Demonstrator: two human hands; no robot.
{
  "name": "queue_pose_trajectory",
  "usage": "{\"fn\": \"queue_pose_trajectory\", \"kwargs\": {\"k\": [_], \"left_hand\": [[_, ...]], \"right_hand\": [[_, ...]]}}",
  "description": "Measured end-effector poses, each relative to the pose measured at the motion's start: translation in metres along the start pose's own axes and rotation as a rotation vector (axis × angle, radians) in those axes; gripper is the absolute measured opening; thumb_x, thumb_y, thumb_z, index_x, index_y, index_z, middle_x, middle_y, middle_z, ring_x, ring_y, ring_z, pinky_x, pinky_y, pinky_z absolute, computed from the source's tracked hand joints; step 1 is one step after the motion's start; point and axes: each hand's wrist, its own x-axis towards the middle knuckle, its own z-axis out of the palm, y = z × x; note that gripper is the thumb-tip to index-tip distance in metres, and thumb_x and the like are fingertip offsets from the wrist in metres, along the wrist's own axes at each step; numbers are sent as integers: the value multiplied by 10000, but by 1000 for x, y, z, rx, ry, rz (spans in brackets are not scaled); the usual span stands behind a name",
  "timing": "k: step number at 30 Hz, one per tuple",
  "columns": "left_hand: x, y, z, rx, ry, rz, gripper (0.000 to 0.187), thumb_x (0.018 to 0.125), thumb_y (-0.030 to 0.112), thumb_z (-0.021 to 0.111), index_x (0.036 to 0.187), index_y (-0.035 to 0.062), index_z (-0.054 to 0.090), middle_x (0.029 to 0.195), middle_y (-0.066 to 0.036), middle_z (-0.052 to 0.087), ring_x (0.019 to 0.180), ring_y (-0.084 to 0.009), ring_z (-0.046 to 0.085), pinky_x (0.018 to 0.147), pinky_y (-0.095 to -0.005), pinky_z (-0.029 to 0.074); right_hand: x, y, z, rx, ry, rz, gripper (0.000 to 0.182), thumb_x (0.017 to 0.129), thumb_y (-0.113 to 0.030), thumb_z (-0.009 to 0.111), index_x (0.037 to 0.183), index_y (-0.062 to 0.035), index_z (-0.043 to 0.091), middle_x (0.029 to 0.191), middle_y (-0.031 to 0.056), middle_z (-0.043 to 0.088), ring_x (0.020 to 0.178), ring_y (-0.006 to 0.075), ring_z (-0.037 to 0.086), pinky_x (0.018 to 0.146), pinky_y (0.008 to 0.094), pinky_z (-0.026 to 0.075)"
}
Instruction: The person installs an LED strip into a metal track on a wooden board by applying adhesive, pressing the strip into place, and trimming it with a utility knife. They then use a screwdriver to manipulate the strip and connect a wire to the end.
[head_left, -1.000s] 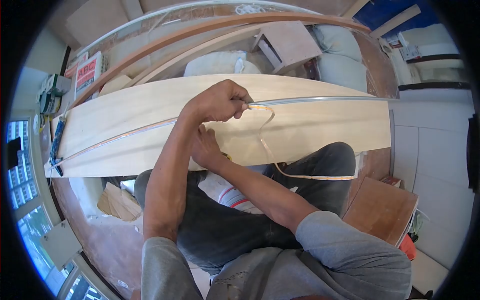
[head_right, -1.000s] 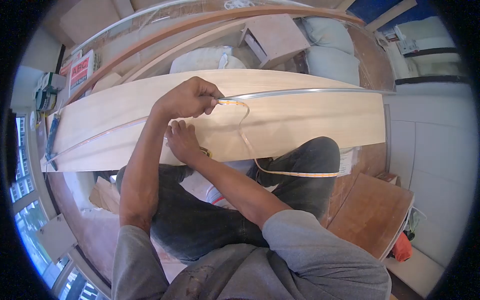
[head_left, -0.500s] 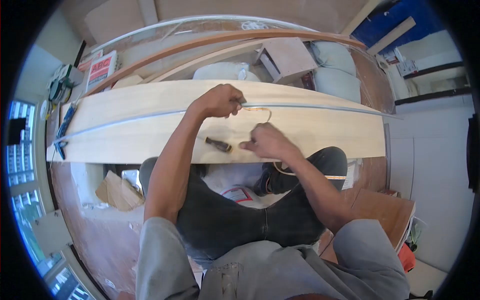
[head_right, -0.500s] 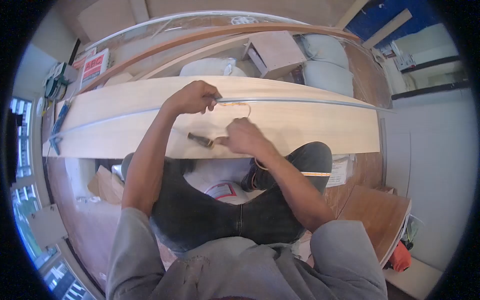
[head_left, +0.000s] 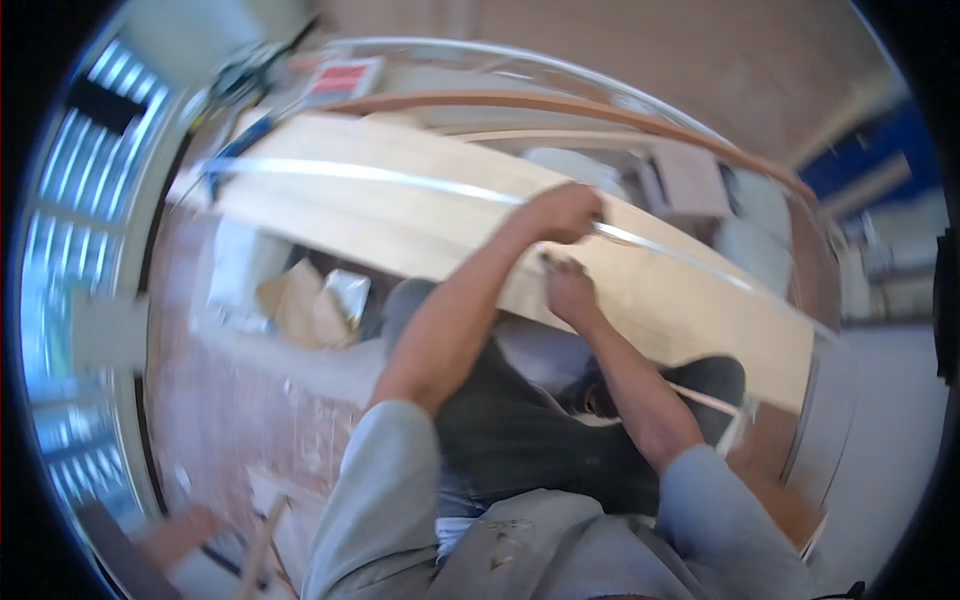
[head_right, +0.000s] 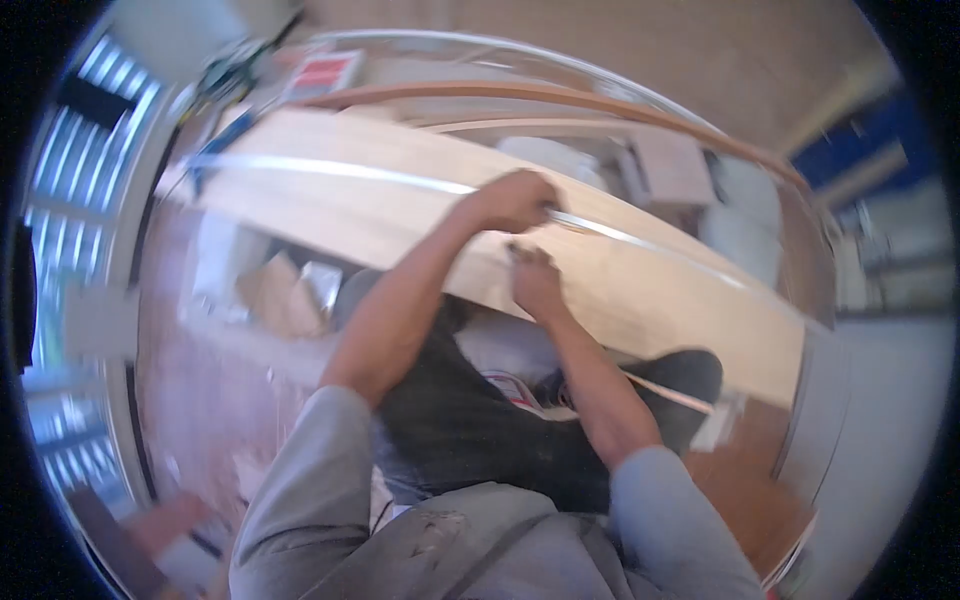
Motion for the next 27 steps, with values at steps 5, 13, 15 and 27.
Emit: {"fn": "queue_pose_trajectory", "kwargs": {"k": [5,13,15,27], "left_hand": [[-3,12,-23,-67,37,-46,260,768,137,700,998,46,781,962,-228,738,965,-394,702,857,-467,554],[-9,18,-20,-90,38,-20,217,816,106,687,1005,51,779,953,-201,749,947,-384,710,846,-467,553],[-14,23,-22,-97,71,-8,206,813,106,690,990,46,775,951,-205,746,948,-388,709,847,-473,551],[-40,19,-57,-209,53,3,233,828,109,665,1016,12,762,829,-187,738,785,-314,716,751,-420,550]], "right_hand": [[-19,-43,-75,226,-361,-23,316,821,-130,683,1065,71,686,972,208,713,950,345,709,846,461,588],[-70,-26,-163,1079,-638,343,354,818,-171,737,1075,63,669,900,120,702,775,202,697,735,345,572],[-64,-35,-168,1017,-534,227,335,823,-131,732,1073,83,666,946,135,706,802,209,708,727,344,588],[-91,-25,-183,1141,-611,193,329,760,-86,682,1064,33,642,850,90,676,777,162,646,687,292,510]]}}
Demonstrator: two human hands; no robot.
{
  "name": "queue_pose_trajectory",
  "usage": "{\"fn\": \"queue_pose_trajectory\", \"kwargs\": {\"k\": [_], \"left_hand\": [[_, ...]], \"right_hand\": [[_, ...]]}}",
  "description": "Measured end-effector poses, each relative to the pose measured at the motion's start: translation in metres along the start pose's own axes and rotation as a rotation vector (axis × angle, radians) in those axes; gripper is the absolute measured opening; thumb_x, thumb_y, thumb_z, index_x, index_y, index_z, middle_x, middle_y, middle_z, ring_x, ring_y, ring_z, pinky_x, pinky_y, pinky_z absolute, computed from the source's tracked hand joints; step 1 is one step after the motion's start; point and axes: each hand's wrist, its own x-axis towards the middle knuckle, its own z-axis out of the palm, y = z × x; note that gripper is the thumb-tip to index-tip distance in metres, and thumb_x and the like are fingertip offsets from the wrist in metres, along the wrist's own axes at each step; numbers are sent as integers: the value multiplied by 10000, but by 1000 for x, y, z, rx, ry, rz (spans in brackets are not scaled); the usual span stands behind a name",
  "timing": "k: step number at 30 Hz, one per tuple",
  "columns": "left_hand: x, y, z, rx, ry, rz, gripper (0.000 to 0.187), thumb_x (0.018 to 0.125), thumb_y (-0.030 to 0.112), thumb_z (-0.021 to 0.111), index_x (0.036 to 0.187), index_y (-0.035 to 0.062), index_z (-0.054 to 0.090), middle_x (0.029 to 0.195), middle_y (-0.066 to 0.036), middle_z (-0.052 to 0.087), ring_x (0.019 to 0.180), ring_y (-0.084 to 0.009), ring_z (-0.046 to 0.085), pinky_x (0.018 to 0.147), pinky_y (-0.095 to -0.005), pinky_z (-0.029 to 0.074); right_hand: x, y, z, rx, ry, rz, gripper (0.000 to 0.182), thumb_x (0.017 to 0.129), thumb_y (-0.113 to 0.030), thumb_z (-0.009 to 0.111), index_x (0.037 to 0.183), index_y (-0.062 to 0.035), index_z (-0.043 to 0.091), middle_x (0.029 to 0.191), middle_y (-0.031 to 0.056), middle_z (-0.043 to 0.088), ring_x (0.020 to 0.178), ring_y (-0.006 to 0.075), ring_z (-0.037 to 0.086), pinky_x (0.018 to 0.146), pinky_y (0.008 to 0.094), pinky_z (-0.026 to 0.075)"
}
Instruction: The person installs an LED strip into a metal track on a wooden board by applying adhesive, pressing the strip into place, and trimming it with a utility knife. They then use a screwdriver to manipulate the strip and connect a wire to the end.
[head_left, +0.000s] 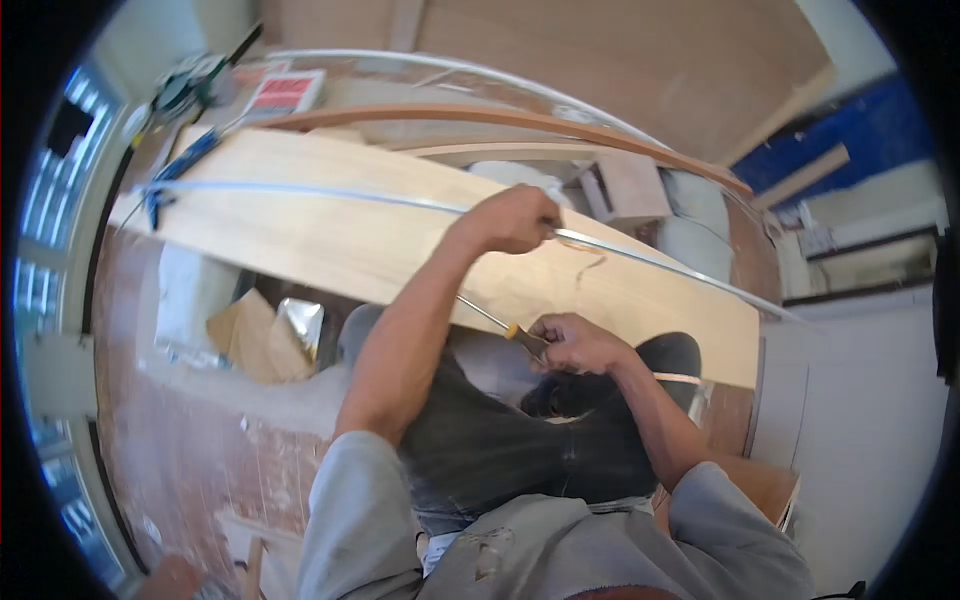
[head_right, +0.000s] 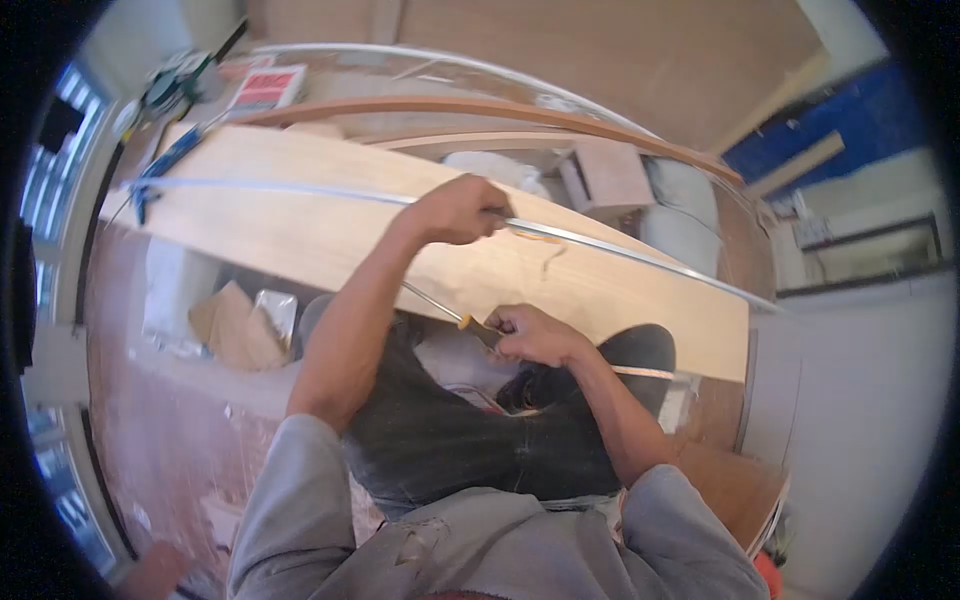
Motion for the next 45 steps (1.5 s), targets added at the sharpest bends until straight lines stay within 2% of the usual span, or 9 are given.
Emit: {"fn": "queue_pose_trajectory", "kwargs": {"k": [5,9,17,22,25,30,35,41,45], "left_hand": [[-5,30,-16,-149,-102,-76,216,881,53,645,1057,15,764,770,-90,739,717,-175,670,706,-344,529],[-9,80,-16,-193,-172,2,206,900,41,646,1064,13,768,757,-58,730,711,-130,638,698,-322,516],[-7,160,30,-279,-302,-6,234,916,6,626,1094,12,776,747,-41,729,672,-100,603,616,-302,490],[-21,176,52,-397,-309,46,321,849,-9,682,1166,18,719,821,-75,729,707,-147,642,643,-339,505],[-19,187,69,-270,-208,292,333,794,6,739,1123,17,686,888,-145,722,790,-256,687,717,-389,521],[-10,215,104,-256,-193,330,285,782,18,740,1050,-2,646,954,-224,697,921,-415,673,807,-470,518],[-13,197,157,-188,-254,286,239,808,44,725,1023,7,627,951,-218,681,940,-450,649,820,-518,508],[-24,163,192,-240,-282,223,181,800,58,755,950,1,671,882,-205,679,889,-421,655,784,-492,501],[-35,149,226,-243,-252,316,164,822,63,754,969,3,712,895,-157,672,860,-358,666,767,-458,519]], "right_hand": [[-102,33,-8,248,238,-433,179,836,-79,751,947,-30,620,792,21,622,710,121,609,636,280,482],[-160,57,-18,52,1099,-344,187,976,-165,706,1066,-1,689,903,52,699,858,145,672,807,297,542],[-175,53,2,-178,1030,-659,399,995,-198,684,1329,16,637,1238,171,706,1140,261,658,1025,390,488],[-231,40,-1,230,927,-426,289,932,-219,792,1098,10,734,746,35,676,664,83,627,609,245,504],[-281,21,-9,-49,866,-112,294,926,-221,799,1092,14,736,751,36,668,674,78,621,602,263,495],[-346,-7,-17,-607,866,150,422,803,-308,864,1114,-50,742,817,136,719,761,325,673,728,425,521],[-444,-14,-22,-1024,861,325,365,723,-221,911,1015,-55,771,772,96,701,651,210,624,654,343,503],[-524,61,-15,-192,975,773,189,761,-160,843,895,-43,779,714,60,682,660,157,611,634,313,475],[-536,138,7,-164,919,889,215,767,-134,830,939,-19,772,730,48,694,684,129,610,635,293,472]]}}
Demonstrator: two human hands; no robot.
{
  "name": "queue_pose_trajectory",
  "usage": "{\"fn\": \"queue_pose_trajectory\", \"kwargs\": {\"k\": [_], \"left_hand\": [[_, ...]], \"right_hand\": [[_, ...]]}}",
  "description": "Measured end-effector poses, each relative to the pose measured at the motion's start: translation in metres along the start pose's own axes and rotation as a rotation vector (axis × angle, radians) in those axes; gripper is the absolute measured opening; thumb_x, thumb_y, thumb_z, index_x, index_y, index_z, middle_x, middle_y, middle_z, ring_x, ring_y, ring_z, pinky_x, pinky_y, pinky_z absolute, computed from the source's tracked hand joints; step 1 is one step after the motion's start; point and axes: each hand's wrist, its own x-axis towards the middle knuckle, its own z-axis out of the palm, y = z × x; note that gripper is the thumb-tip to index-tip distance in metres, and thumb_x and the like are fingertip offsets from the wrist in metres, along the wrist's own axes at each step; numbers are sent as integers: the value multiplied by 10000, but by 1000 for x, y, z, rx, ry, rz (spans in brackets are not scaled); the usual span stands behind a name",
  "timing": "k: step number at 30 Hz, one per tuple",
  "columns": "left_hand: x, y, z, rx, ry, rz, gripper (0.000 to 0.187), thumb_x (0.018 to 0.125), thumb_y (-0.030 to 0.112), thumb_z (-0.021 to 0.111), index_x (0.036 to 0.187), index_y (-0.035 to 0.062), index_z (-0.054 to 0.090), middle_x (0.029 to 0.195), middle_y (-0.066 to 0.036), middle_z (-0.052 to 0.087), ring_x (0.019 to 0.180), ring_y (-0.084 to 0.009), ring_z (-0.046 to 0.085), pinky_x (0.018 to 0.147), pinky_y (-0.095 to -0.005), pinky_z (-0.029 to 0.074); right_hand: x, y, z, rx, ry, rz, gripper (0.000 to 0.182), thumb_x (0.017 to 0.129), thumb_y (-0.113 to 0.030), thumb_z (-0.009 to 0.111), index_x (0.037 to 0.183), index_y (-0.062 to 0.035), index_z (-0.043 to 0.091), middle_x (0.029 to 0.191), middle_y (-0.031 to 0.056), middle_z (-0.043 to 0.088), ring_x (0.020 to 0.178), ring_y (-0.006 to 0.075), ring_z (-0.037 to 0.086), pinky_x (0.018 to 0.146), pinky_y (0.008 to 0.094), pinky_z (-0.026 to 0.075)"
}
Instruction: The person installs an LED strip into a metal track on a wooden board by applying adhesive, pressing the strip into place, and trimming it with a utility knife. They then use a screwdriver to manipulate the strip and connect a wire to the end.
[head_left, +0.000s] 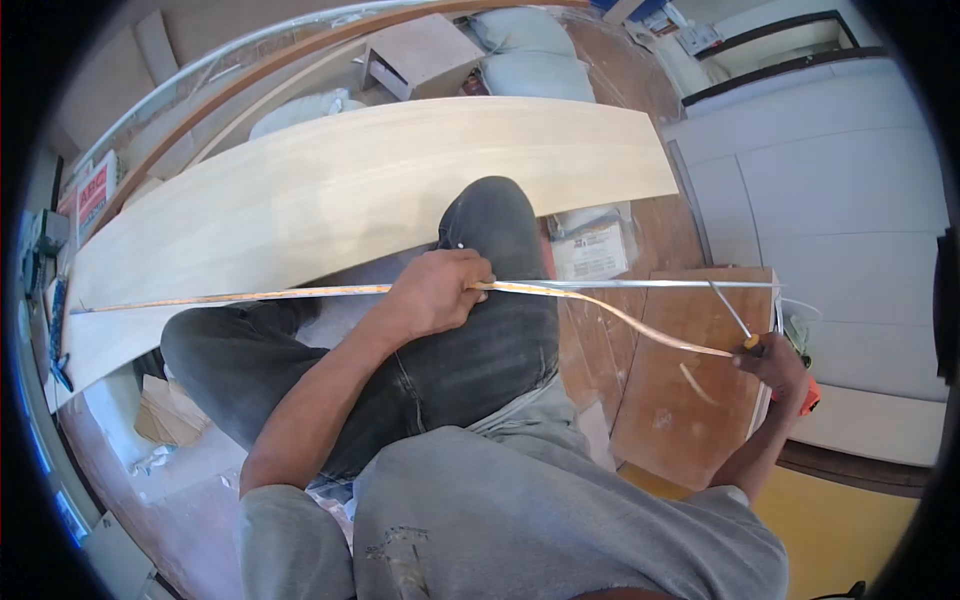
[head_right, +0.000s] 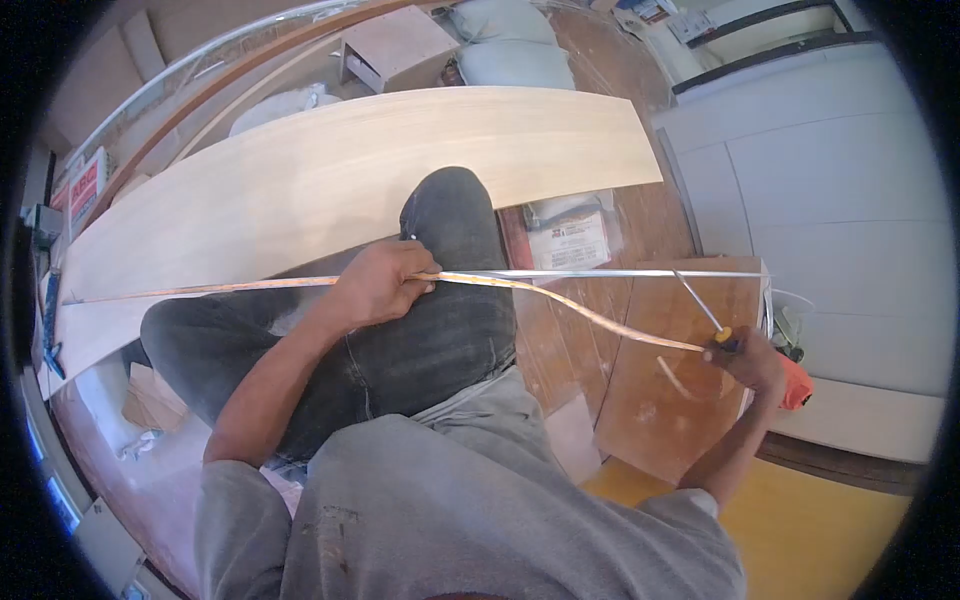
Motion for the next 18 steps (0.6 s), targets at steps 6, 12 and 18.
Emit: {"fn": "queue_pose_trajectory", "kwargs": {"k": [6,12,18], "left_hand": [[-4,6,9,-17,26,34,261,827,72,759,1081,16,737,933,-131,668,866,-332,667,749,-429,538],[8,-1,17,-27,62,-46,196,836,63,743,1019,0,714,931,-153,654,850,-337,660,748,-424,529],[3,-6,18,-78,33,6,141,822,33,721,948,-3,671,861,-143,605,807,-342,630,724,-443,511]], "right_hand": [[1,-78,87,233,350,-348,289,818,-96,822,1076,2,738,889,104,718,789,179,667,748,338,537],[40,-195,150,216,262,-987,378,789,20,786,1157,-47,733,1153,129,684,1054,268,678,854,363,560],[53,-224,177,-2,238,-1059,535,682,30,766,1202,-87,716,1125,102,636,1050,327,620,884,403,543]]}}
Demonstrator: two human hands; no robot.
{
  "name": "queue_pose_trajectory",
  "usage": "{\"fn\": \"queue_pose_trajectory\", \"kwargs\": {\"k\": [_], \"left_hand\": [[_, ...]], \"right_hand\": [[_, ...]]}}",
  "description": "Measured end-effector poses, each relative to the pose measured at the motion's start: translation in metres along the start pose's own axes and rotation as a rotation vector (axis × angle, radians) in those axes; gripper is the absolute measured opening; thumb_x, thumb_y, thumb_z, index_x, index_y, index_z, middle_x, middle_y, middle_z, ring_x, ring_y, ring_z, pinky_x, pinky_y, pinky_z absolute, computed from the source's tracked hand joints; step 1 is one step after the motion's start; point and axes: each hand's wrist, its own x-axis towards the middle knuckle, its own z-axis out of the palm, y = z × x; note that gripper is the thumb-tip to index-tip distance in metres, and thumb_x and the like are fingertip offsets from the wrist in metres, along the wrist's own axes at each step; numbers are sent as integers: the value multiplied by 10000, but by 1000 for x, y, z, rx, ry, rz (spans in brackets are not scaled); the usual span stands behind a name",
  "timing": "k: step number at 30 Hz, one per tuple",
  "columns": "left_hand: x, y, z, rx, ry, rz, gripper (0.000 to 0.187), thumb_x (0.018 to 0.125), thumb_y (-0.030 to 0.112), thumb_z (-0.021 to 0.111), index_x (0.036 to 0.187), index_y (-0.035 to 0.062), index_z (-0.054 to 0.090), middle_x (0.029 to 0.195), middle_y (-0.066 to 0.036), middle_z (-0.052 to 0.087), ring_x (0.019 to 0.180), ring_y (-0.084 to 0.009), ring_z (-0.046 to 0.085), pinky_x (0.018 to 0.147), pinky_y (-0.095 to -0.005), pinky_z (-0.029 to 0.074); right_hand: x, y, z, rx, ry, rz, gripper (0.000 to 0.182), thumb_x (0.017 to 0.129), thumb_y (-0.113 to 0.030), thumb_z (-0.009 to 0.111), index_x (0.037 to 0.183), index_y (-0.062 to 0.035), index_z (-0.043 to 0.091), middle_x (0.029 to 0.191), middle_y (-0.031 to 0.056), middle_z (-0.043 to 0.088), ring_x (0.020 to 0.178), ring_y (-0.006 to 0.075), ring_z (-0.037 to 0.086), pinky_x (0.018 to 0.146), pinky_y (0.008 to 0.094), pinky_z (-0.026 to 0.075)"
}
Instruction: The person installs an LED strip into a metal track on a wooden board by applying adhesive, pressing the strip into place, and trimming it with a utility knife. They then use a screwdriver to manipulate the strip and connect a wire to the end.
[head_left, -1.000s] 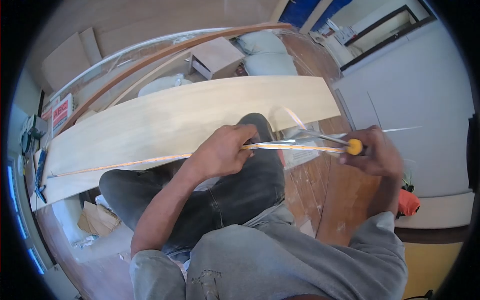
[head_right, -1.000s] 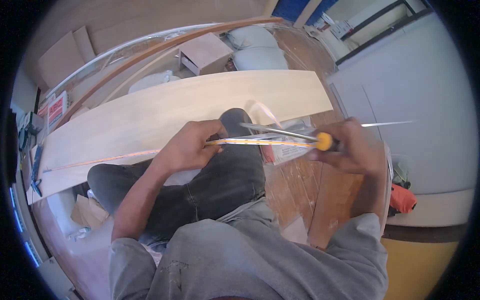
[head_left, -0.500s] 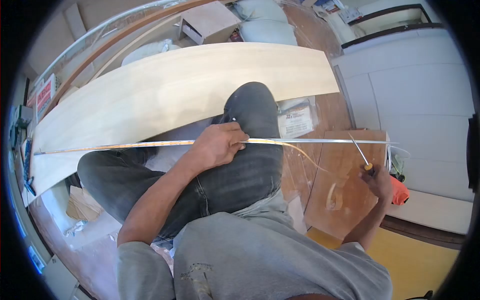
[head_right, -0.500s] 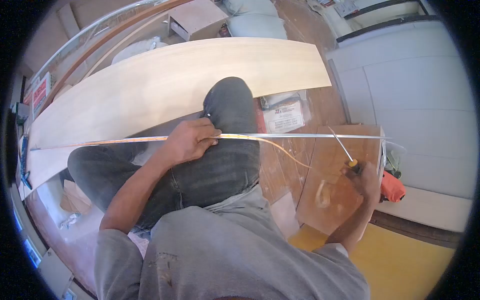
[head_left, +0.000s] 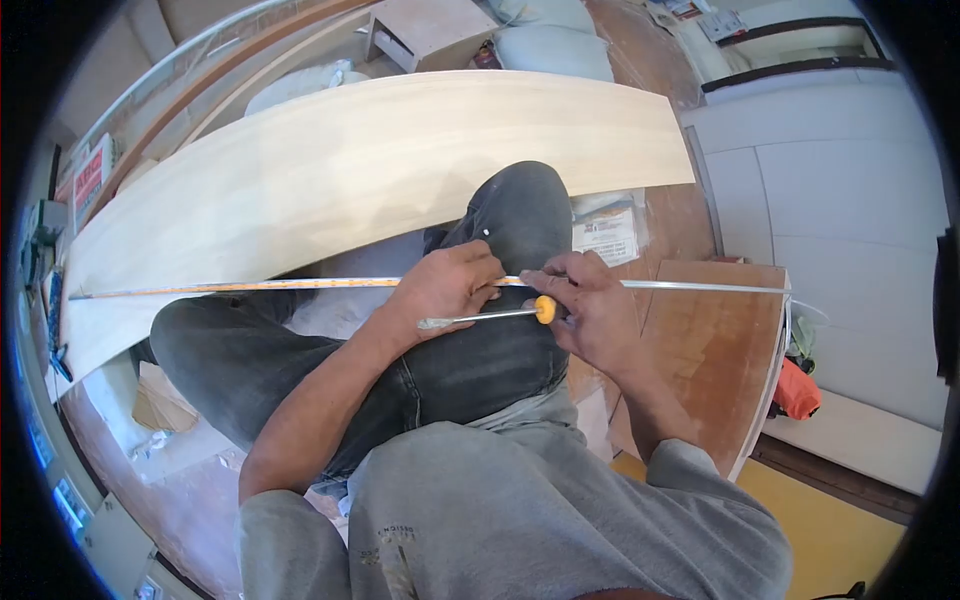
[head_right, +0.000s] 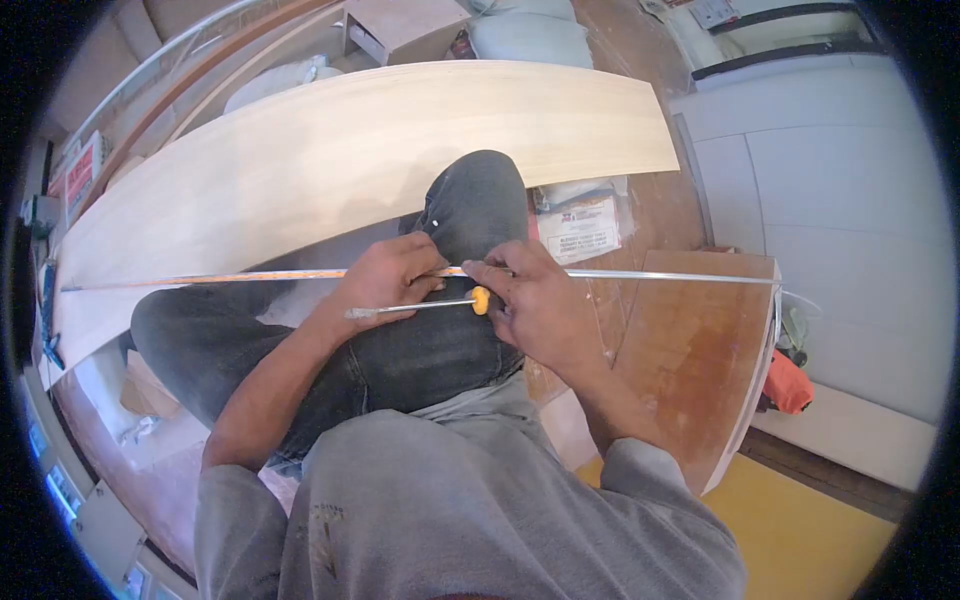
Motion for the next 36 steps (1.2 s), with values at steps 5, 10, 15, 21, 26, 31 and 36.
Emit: {"fn": "queue_pose_trajectory", "kwargs": {"k": [5,10,15,21,26,31,36], "left_hand": [[-6,0,0,12,7,34,131,824,27,714,941,-1,664,855,-127,583,814,-339,632,720,-439,514],[-4,3,3,36,57,88,129,836,36,711,959,20,674,875,-129,588,815,-342,634,716,-458,523],[-5,22,-7,316,-19,-204,151,852,159,744,989,97,727,931,-122,687,886,-342,690,740,-449,546],[-11,9,0,258,16,-165,169,860,215,748,977,95,729,915,-94,697,841,-318,703,704,-444,553],[-12,6,3,267,52,-135,174,858,224,751,969,92,723,878,-76,677,812,-307,698,678,-444,549],[-13,5,2,262,60,-128,181,861,231,751,976,96,719,876,-73,673,805,-308,696,671,-446,547],[-13,8,4,152,155,-116,171,868,222,752,993,114,711,882,-76,673,797,-325,690,674,-462,542]], "right_hand": [[-2,-1,10,-60,109,10,325,776,-68,802,1096,-74,743,967,95,635,889,296,629,774,391,517],[11,-3,4,30,-15,82,247,782,-105,795,988,-42,674,922,144,630,887,361,629,759,438,506],[35,-2,-10,69,-216,193,268,809,-170,785,968,-22,627,851,196,630,850,409,637,738,481,491],[49,-5,0,136,-322,359,255,852,-242,783,898,-12,682,727,197,643,667,340,639,638,433,482],[49,-6,6,219,-275,452,216,870,-204,787,866,-1,711,651,60,629,614,141,576,580,339,461],[51,-10,0,386,-263,584,254,845,-220,786,858,23,714,679,121,640,634,212,622,605,362,477],[49,-1,-2,341,-308,648,191,866,-177,791,845,-4,713,638,9,617,575,83,555,528,275,424]]}}
